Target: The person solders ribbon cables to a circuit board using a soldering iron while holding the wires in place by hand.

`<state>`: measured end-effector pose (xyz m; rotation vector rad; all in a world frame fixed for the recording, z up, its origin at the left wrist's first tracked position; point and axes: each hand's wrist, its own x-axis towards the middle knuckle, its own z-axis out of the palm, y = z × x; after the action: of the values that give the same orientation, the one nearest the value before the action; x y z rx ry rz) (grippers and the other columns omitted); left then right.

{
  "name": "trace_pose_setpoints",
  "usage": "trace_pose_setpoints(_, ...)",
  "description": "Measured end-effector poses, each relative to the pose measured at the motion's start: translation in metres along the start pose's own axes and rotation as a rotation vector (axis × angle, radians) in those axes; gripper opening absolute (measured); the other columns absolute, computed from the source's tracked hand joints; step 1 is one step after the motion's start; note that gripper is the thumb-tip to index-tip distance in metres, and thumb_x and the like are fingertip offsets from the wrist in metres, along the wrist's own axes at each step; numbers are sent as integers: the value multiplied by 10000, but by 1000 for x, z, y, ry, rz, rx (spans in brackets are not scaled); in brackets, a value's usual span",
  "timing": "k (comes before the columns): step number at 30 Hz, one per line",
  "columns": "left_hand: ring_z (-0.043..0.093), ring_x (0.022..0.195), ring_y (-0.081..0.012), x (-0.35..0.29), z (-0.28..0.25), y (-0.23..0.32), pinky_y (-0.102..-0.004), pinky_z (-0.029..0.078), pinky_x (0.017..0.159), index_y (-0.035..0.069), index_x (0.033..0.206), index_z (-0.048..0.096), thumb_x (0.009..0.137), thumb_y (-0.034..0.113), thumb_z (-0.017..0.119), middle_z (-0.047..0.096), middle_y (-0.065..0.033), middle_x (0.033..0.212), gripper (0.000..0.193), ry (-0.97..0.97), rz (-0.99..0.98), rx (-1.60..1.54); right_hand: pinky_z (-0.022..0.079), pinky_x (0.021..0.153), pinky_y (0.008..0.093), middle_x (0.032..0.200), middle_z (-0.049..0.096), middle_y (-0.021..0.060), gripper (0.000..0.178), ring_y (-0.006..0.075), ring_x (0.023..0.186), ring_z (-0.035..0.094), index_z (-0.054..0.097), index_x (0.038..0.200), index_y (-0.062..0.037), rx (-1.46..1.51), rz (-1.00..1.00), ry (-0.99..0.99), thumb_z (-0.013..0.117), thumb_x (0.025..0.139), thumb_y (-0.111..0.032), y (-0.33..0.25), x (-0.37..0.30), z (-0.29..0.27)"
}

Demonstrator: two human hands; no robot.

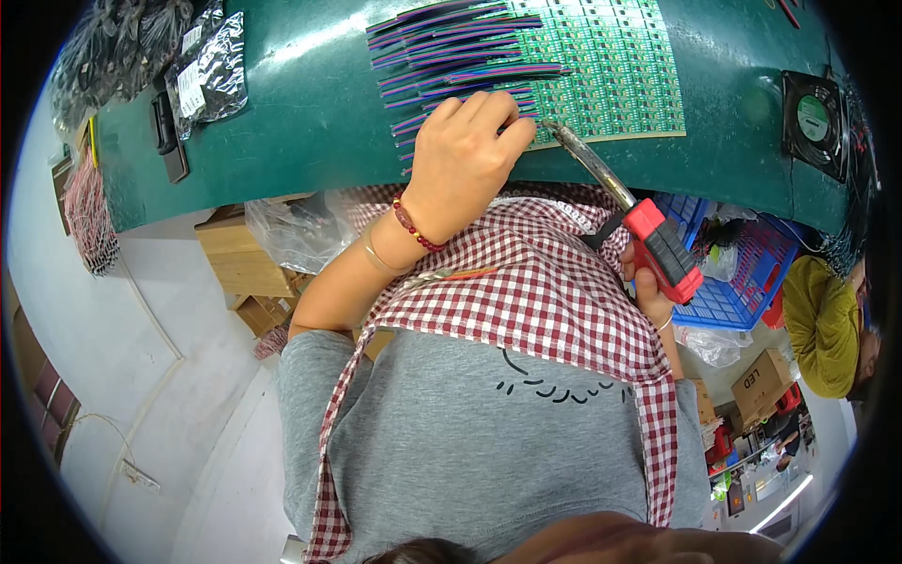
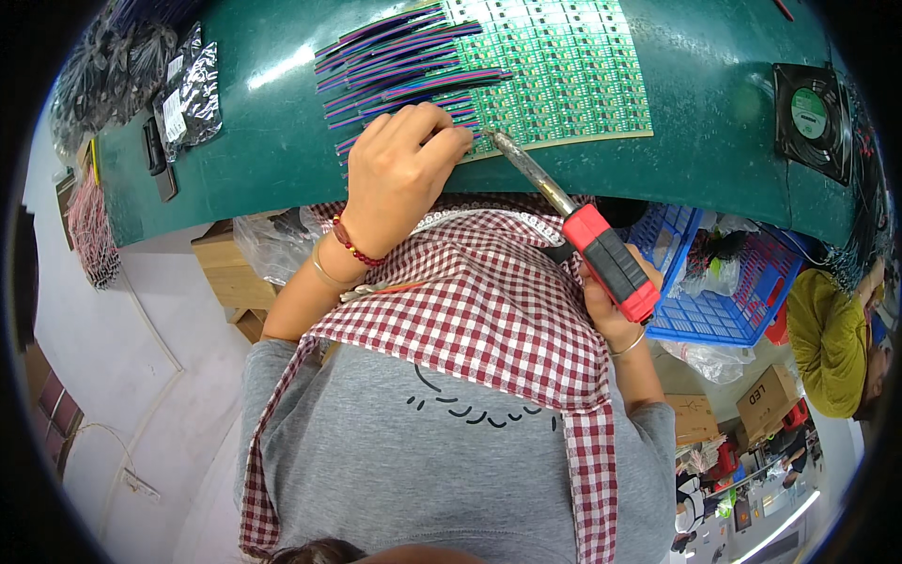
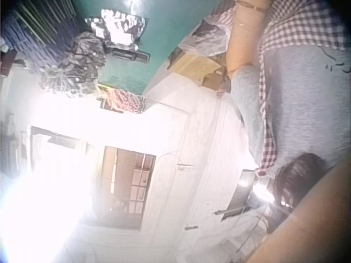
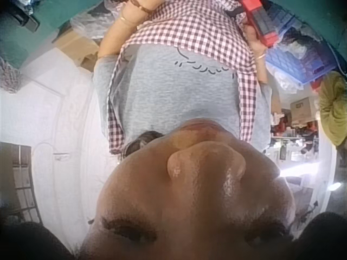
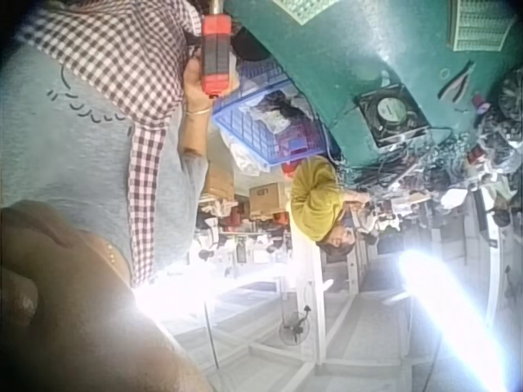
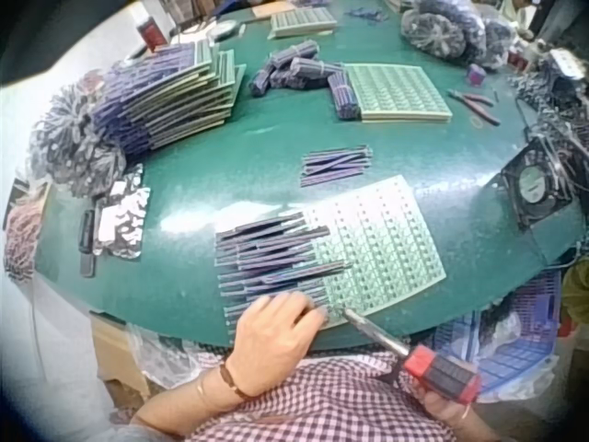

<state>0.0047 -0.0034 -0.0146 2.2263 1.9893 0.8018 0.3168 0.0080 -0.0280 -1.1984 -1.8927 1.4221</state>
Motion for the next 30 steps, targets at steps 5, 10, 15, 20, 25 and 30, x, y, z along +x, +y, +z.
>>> trace_pose_setpoints(5,565,710,-158,0,0,0,-306,402,607,117,793,630,727,111,694,558,8,784,92,-16,7,14,507,585,288,761,661,81,317,200,650,647,688,838,-19,20,-10,33,668,841,-335,-6,0,1)
trace_pose_setpoints(10,564,711,-160,0,1,-1,-306,403,609,118,792,629,723,114,696,557,9,784,96,-18,2,15,508,589,291,755,667,85,338,202,656,649,686,821,-17,112,1,28,661,838,-354,-5,0,-1)
trace_pose_setpoints(15,563,707,-160,0,0,0,-306,404,610,117,792,630,722,115,704,557,9,780,102,-12,-1,2,504,585,300,747,660,90,347,207,652,648,681,823,-10,32,-11,28,660,832,-356,-6,0,-1)
trace_pose_setpoints(20,561,701,-160,0,1,-2,-310,396,613,116,789,632,717,118,725,560,13,770,117,7,2,-17,500,576,304,746,660,77,321,202,642,646,679,812,-21,-58,-7,30,658,827,-341,-9,2,1)
trace_pose_setpoints(25,561,705,-161,0,0,-2,-314,390,621,120,786,632,715,119,732,562,17,770,123,-1,-9,-16,496,567,305,741,661,70,306,203,633,644,678,792,-32,-216,-64,24,641,830,-333,-3,-3,-1)
trace_pose_setpoints(30,566,724,-161,-1,1,-1,-316,390,639,118,784,624,721,122,732,567,15,785,125,-9,-18,0,492,562,313,732,658,75,209,222,629,646,675,768,-49,4,-39,40,658,796,-256,-6,-1,0)
